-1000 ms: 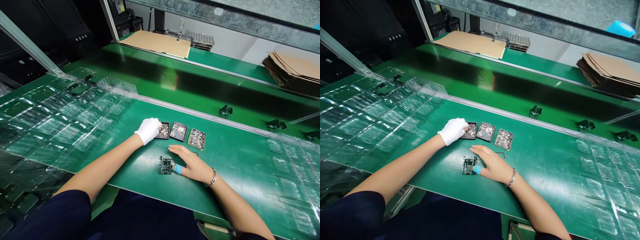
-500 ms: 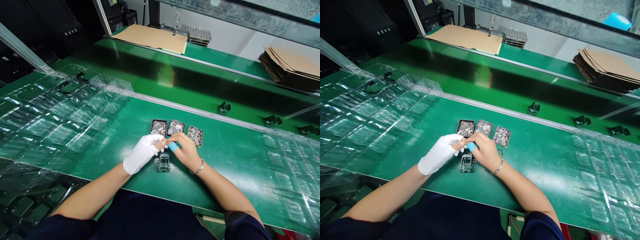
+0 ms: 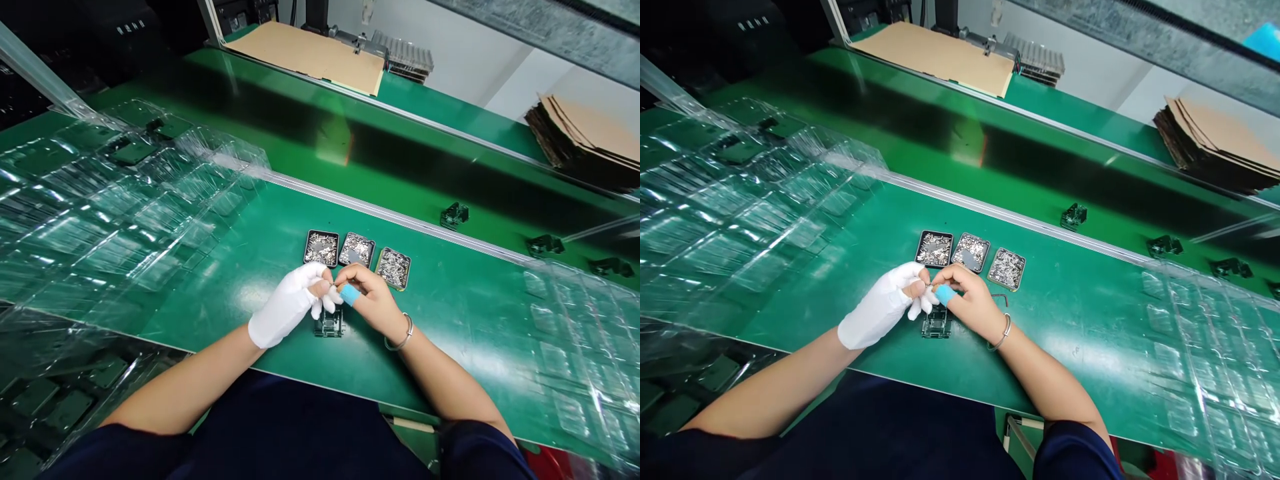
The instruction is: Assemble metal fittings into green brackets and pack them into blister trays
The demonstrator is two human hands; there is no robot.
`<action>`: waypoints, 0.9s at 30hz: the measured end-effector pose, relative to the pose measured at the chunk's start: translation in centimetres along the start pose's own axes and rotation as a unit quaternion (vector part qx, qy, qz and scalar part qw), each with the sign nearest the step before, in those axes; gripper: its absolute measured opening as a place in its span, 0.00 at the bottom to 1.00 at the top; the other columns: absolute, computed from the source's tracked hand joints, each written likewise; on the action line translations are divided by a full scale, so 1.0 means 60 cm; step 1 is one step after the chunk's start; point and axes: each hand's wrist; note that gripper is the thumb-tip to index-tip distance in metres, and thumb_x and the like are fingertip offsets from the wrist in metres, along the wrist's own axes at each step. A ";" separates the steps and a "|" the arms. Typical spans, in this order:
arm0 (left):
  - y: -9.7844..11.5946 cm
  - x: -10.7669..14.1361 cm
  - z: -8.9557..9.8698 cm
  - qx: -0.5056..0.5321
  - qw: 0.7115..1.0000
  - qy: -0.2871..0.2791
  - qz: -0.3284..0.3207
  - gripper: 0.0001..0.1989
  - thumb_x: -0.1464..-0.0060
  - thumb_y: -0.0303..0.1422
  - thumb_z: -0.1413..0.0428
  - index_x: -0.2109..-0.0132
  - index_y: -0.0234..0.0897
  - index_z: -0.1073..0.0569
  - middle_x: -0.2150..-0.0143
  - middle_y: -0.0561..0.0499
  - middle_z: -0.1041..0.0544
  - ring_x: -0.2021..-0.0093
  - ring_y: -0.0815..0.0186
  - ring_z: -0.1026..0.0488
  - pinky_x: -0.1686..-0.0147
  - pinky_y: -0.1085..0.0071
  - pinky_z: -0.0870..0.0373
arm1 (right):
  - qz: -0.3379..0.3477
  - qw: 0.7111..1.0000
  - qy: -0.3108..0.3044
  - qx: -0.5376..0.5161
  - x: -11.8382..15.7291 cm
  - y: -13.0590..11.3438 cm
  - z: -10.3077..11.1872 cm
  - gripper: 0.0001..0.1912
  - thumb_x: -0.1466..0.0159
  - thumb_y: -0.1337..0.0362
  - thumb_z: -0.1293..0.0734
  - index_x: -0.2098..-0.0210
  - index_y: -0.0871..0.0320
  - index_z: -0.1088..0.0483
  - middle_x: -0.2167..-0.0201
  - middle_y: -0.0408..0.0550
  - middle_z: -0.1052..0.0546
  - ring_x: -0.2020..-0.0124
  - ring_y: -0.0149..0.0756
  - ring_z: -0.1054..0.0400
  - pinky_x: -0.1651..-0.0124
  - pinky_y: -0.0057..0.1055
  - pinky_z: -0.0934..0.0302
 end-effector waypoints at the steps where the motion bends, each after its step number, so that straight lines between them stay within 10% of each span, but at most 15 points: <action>1: 0.000 0.002 0.000 -0.004 1.000 -0.004 -0.001 0.15 0.48 0.43 0.43 0.65 0.35 0.35 0.75 0.52 0.25 0.81 0.74 0.33 0.83 0.79 0.39 | -0.012 1.000 -0.008 -0.015 0.000 0.000 -0.001 0.06 0.39 0.60 0.35 0.66 0.56 0.32 0.68 0.44 0.30 0.67 0.30 0.33 0.63 0.30 0.34; 9: 0.005 0.009 0.004 -0.094 0.994 -0.053 0.019 0.12 0.45 0.41 0.46 0.66 0.37 0.36 0.75 0.54 0.27 0.78 0.72 0.31 0.80 0.77 0.37 | -0.070 0.994 -0.072 -0.041 0.002 -0.001 0.001 0.05 0.42 0.63 0.33 0.69 0.57 0.33 0.71 0.42 0.29 0.71 0.30 0.34 0.65 0.29 0.37; 13: -0.004 0.018 0.021 -0.266 0.960 0.044 -0.071 0.10 0.45 0.40 0.48 0.62 0.38 0.33 0.72 0.54 0.27 0.73 0.69 0.29 0.71 0.72 0.31 | -0.030 0.996 -0.063 0.055 0.005 -0.009 0.020 0.02 0.41 0.67 0.35 0.71 0.57 0.32 0.72 0.42 0.28 0.70 0.30 0.35 0.64 0.29 0.38; 19: -0.065 0.044 0.038 -0.477 0.868 -0.017 -0.140 0.37 0.58 0.43 0.37 0.42 0.35 0.39 0.43 0.37 0.32 0.43 0.47 0.34 0.46 0.51 0.34 | 0.006 0.989 0.009 0.151 0.027 0.007 0.038 0.04 0.38 0.68 0.37 0.70 0.56 0.33 0.70 0.44 0.28 0.68 0.32 0.33 0.62 0.32 0.37; 27: -0.083 0.048 0.019 -0.456 0.874 0.004 -0.166 0.19 0.48 0.32 0.48 0.48 0.36 0.37 0.54 0.43 0.30 0.54 0.56 0.29 0.55 0.58 0.29 | 0.108 0.963 -0.023 0.245 0.066 0.027 -0.008 0.04 0.38 0.69 0.38 0.64 0.54 0.34 0.56 0.50 0.28 0.53 0.37 0.32 0.42 0.46 0.45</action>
Point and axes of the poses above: each hand's wrist, its own x-axis away from the middle knuckle, its own z-axis out of the back of the hand, y = z × x
